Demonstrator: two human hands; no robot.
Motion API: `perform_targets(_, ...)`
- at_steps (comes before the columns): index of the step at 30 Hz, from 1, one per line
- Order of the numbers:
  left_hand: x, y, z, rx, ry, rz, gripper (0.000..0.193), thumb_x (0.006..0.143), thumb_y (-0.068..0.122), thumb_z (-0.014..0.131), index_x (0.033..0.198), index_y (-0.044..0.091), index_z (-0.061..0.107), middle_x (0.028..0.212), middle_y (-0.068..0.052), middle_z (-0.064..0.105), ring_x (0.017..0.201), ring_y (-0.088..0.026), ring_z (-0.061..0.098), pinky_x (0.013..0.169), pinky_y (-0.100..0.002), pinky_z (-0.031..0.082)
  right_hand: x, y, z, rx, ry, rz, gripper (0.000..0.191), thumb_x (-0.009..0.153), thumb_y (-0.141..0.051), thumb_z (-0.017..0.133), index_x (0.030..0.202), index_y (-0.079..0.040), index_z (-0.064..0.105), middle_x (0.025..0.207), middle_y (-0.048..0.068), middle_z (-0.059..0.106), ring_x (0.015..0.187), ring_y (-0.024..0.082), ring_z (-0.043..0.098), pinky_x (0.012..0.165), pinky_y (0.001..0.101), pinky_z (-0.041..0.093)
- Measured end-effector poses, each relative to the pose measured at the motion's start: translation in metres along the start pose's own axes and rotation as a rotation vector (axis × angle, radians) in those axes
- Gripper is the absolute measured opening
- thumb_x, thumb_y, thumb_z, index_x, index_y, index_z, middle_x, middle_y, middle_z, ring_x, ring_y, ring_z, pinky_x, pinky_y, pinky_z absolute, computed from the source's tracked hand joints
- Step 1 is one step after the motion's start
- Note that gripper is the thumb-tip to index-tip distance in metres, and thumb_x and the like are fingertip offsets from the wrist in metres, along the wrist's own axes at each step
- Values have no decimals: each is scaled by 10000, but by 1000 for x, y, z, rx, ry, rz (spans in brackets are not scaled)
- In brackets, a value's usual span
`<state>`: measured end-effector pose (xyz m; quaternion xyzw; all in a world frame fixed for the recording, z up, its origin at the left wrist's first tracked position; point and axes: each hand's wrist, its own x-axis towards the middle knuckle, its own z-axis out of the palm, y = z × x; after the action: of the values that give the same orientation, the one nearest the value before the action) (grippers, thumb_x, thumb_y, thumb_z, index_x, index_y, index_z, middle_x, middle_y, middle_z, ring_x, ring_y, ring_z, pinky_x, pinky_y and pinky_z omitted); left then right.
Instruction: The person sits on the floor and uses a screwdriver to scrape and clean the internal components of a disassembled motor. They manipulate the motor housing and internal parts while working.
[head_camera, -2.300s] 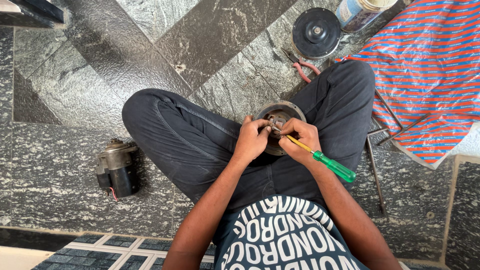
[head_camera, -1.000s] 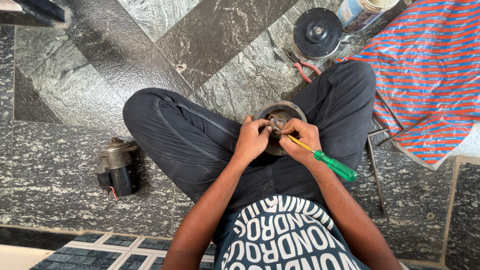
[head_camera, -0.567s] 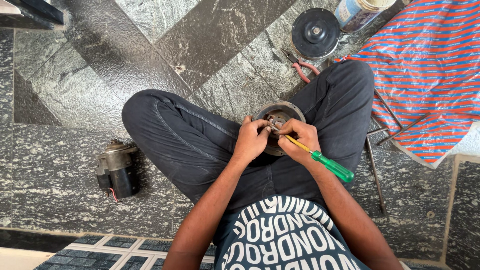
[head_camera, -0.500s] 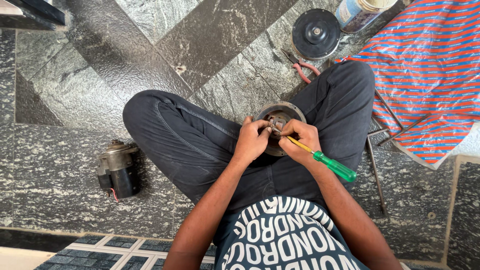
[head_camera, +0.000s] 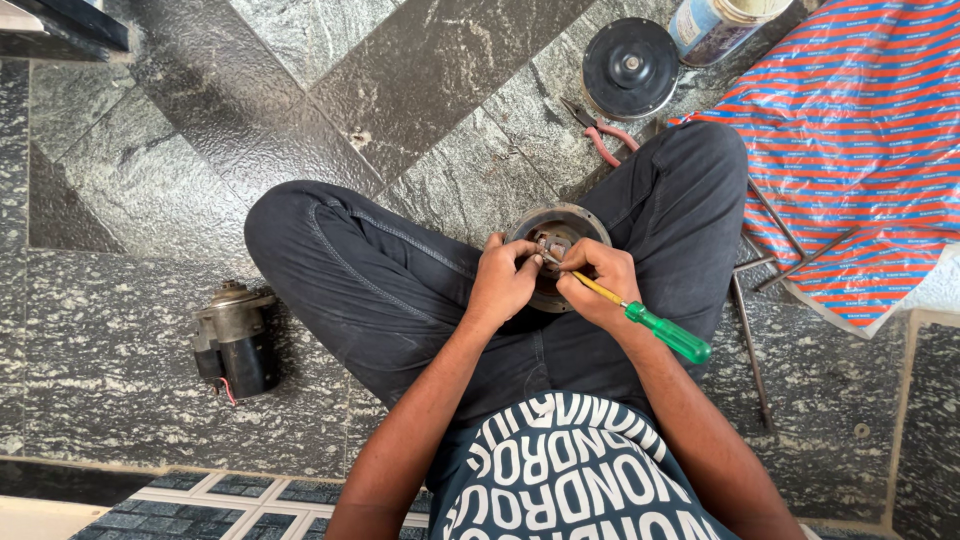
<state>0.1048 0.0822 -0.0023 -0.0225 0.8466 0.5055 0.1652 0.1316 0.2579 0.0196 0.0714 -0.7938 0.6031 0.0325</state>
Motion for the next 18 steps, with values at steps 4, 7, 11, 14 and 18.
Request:
perform_targets(4,0,0,-1,-9,-7,-30,196,912,154,686,1055,56,778,1120,-153,570,1056,-315,649,926,-405,527,0,2,1,-13,7,11,92,779,37,690,840,29,621,835,71,709,710,86,675,619,250,541)
perform_targets(7,0,2,-1,-3,-21,-49,201,917,159,682,1065,61,777,1105,-156,572,1041,-317,655,918,-408,529,0,2,1,-5,2,34,87,794,28,698,860,28,640,847,70,711,703,83,670,610,246,539)
perform_targets(11,-1,2,0,-11,-8,-24,196,913,154,687,1054,48,771,1117,-153,572,1046,-318,657,920,-410,529,1,1,0,1,-12,10,106,783,26,696,843,28,609,836,73,697,705,92,661,615,252,531)
perform_targets(14,0,1,0,-15,-6,-30,193,917,153,684,1054,51,774,1116,-153,568,1045,-318,654,916,-410,529,1,-1,1,-15,-7,2,105,784,17,698,851,27,618,835,75,697,697,96,666,611,252,531)
perform_targets(18,0,-1,0,-7,-3,-19,196,915,150,684,1058,48,771,1130,-150,571,1042,-317,657,917,-409,528,2,-5,0,-39,-16,-46,120,771,15,703,853,30,616,828,84,688,692,117,667,618,262,526)
